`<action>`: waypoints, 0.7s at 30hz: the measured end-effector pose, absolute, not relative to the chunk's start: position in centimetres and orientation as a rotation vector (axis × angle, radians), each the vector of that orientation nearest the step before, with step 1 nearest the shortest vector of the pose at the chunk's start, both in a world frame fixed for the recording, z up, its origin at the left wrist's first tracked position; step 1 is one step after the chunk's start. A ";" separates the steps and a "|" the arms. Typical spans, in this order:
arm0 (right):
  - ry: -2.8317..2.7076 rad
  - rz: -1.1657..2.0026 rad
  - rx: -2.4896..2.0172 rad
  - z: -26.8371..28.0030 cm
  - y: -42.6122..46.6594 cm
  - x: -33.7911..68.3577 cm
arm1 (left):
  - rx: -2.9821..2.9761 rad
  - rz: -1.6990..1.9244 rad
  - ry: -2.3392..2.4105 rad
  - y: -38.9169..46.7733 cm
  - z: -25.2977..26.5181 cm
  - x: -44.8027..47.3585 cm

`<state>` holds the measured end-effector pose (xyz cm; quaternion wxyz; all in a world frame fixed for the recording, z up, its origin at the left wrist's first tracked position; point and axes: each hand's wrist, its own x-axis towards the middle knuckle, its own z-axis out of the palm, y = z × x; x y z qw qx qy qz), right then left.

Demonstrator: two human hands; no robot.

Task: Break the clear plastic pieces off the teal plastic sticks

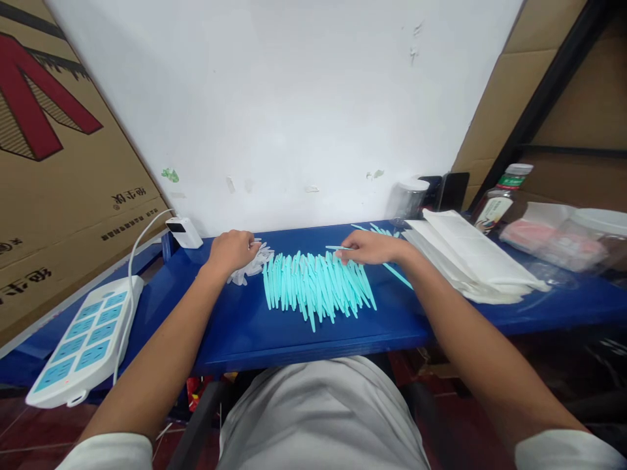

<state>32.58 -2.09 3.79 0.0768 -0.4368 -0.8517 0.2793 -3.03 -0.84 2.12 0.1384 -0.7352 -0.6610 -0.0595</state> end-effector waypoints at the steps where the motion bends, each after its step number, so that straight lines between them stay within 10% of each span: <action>1: -2.579 0.854 -1.225 3.7 -2.1 32.5 | -2.098 -0.198 -1.901 -0.9 2.1 -3.0; 21: -2.516 0.426 -0.893 1.3 -3.1 29.0 | -3.116 -1.284 -1.425 -3.9 -0.5 4.8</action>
